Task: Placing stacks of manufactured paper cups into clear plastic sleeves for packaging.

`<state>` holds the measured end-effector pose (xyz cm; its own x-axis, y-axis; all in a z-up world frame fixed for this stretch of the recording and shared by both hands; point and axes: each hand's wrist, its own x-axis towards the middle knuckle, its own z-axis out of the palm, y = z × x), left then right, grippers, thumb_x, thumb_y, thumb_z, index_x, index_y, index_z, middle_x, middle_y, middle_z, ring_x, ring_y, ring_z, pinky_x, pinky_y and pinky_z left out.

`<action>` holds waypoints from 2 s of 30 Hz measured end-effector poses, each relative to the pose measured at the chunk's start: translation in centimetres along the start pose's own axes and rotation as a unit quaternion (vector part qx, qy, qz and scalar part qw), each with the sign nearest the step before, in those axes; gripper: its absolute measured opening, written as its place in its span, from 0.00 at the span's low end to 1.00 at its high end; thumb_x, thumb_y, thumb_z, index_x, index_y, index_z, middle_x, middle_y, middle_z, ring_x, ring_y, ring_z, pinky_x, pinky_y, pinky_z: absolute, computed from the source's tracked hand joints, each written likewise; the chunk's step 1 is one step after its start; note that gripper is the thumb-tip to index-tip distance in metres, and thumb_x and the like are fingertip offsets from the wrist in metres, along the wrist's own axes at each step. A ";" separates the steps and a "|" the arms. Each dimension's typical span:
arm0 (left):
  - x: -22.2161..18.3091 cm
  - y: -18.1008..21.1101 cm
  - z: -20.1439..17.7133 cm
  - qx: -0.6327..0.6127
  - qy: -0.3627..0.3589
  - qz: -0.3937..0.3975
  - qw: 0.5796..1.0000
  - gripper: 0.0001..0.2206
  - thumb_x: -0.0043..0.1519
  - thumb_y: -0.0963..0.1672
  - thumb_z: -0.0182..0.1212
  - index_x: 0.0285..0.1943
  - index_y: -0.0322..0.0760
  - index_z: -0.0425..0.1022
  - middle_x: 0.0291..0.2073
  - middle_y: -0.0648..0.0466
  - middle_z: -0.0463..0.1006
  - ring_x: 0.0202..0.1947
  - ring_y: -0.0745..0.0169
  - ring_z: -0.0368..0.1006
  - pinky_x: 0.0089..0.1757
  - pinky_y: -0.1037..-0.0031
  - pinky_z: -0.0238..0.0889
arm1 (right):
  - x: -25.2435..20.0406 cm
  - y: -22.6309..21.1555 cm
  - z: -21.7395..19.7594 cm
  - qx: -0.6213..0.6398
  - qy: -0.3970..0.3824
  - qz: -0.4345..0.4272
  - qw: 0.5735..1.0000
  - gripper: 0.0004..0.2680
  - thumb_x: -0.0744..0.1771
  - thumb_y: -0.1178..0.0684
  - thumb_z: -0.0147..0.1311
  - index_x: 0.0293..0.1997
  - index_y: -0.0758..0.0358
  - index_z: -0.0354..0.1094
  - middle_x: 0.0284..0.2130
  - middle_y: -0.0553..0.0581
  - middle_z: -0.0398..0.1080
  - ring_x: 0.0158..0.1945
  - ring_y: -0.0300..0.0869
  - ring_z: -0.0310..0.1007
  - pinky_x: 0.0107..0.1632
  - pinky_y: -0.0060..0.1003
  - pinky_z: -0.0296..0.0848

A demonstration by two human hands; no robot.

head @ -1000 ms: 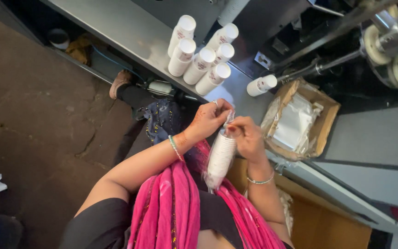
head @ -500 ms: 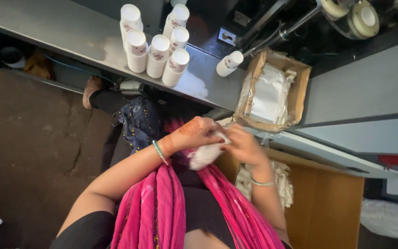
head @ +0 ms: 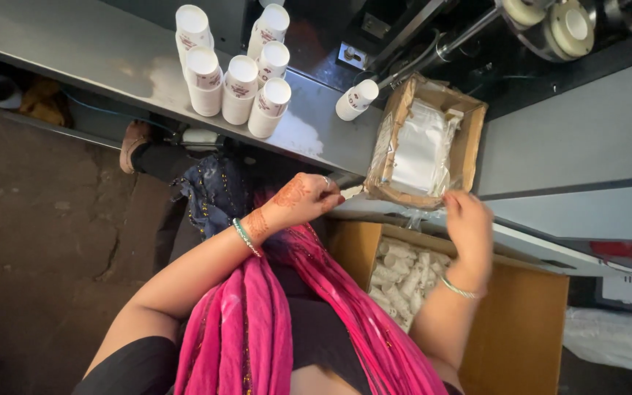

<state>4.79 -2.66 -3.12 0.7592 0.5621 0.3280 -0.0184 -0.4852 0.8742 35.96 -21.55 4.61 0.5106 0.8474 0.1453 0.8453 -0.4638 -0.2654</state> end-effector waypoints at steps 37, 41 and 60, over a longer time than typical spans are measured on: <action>-0.6 -3.6 -3.5 -0.157 0.164 -0.149 0.962 0.15 0.68 0.47 0.63 0.33 0.32 0.73 0.18 0.57 0.67 0.22 0.73 0.60 0.27 0.74 0.60 | 5.0 -22.5 4.5 0.451 -0.114 -0.284 0.838 0.04 0.72 0.60 0.49 0.41 0.66 0.70 0.44 0.59 0.77 0.45 0.40 0.77 0.49 0.32 0.77; -1.8 -4.3 -2.5 -0.161 0.130 -0.155 0.966 0.17 0.65 0.48 0.66 0.29 0.32 0.73 0.17 0.56 0.66 0.22 0.74 0.59 0.26 0.73 0.59 | 11.8 -28.6 3.1 0.287 0.027 -0.367 0.885 0.05 0.67 0.68 0.57 0.46 0.70 0.72 0.46 0.60 0.76 0.48 0.43 0.78 0.51 0.34 0.77; -2.7 -3.3 -1.6 -0.013 0.016 0.037 0.999 0.07 0.64 0.42 0.56 0.44 0.33 0.76 0.33 0.41 0.79 0.38 0.39 0.77 0.41 0.58 0.69 | 8.6 -26.0 3.9 0.214 -0.024 -0.332 0.918 0.10 0.61 0.63 0.70 0.39 0.69 0.69 0.48 0.62 0.74 0.50 0.52 0.77 0.52 0.40 0.76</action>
<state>1.72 -1.51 -6.32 0.7343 0.5463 0.4030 -0.0912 -0.5088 0.8560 17.78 -1.19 9.01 -0.1107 0.9218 0.3715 0.8232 0.2945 -0.4854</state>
